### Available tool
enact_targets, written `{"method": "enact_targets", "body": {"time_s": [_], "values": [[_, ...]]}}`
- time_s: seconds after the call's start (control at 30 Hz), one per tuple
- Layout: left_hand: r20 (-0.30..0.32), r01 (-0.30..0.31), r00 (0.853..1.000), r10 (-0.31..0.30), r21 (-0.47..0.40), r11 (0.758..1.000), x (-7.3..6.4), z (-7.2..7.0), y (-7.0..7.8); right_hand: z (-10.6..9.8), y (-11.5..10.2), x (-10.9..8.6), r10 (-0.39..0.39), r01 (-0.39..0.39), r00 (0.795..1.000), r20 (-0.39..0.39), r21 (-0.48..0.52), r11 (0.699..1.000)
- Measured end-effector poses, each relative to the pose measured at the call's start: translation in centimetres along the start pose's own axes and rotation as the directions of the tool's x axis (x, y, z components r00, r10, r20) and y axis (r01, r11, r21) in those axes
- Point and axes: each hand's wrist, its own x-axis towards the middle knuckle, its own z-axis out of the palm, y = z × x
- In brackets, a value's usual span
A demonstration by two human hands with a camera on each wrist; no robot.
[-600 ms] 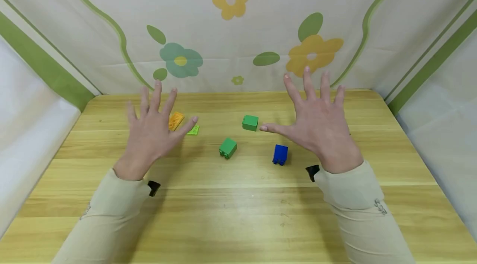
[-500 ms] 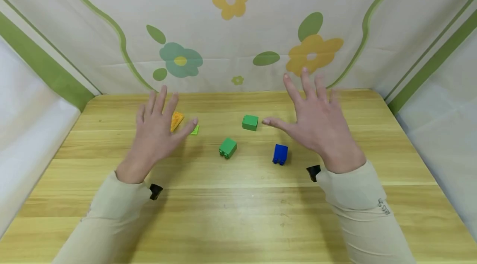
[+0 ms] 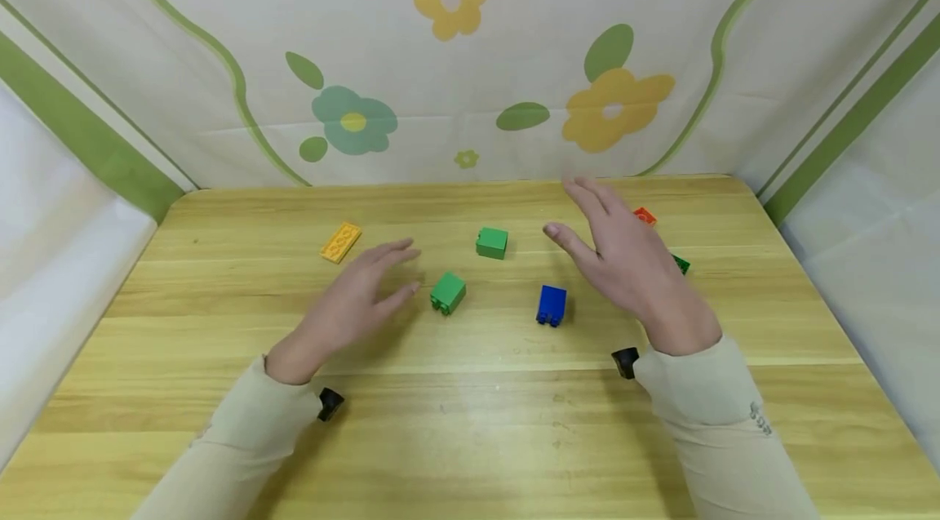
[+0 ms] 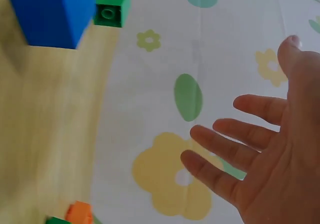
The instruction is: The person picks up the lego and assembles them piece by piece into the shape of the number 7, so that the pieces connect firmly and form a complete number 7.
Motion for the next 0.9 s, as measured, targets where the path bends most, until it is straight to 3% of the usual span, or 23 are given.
{"method": "enact_targets", "body": {"time_s": [0.17, 0.27, 0.33, 0.4, 0.6, 0.9], "values": [[0.086, -0.059, 0.995, 0.058, 0.010, 0.998, 0.1, 1.4, 0.5, 1.9, 1.3, -0.5, -0.068, 0.069, 0.998, -0.019, 0.082, 0.994], [0.096, -0.103, 0.990, 0.100, 0.021, 0.994, 0.2, 2.0, 0.8, 3.1, 2.0, -0.8, -0.120, 0.123, 0.992, -0.034, 0.108, 0.987], [0.108, -0.100, 0.989, 0.098, 0.011, 0.995, 0.1, 2.2, 1.0, 3.6, 2.4, -1.1, -0.129, 0.130, 0.992, -0.013, 0.133, 0.983], [0.117, -0.069, 0.991, 0.070, -0.014, 0.998, 0.1, 2.4, 1.3, 3.9, 2.6, -1.4, -0.114, 0.107, 0.993, 0.034, 0.161, 0.981], [0.132, 0.121, 0.986, -0.104, -0.128, 0.984, -0.4, 3.2, 2.2, 4.2, 3.4, -1.8, -0.097, 0.057, 0.978, 0.185, 0.211, 0.976], [0.024, 0.216, 0.976, -0.215, -0.109, 0.970, -0.1, 5.0, 3.0, 5.0, 3.9, -2.1, -0.117, 0.062, 0.965, 0.236, 0.229, 0.971]]}}
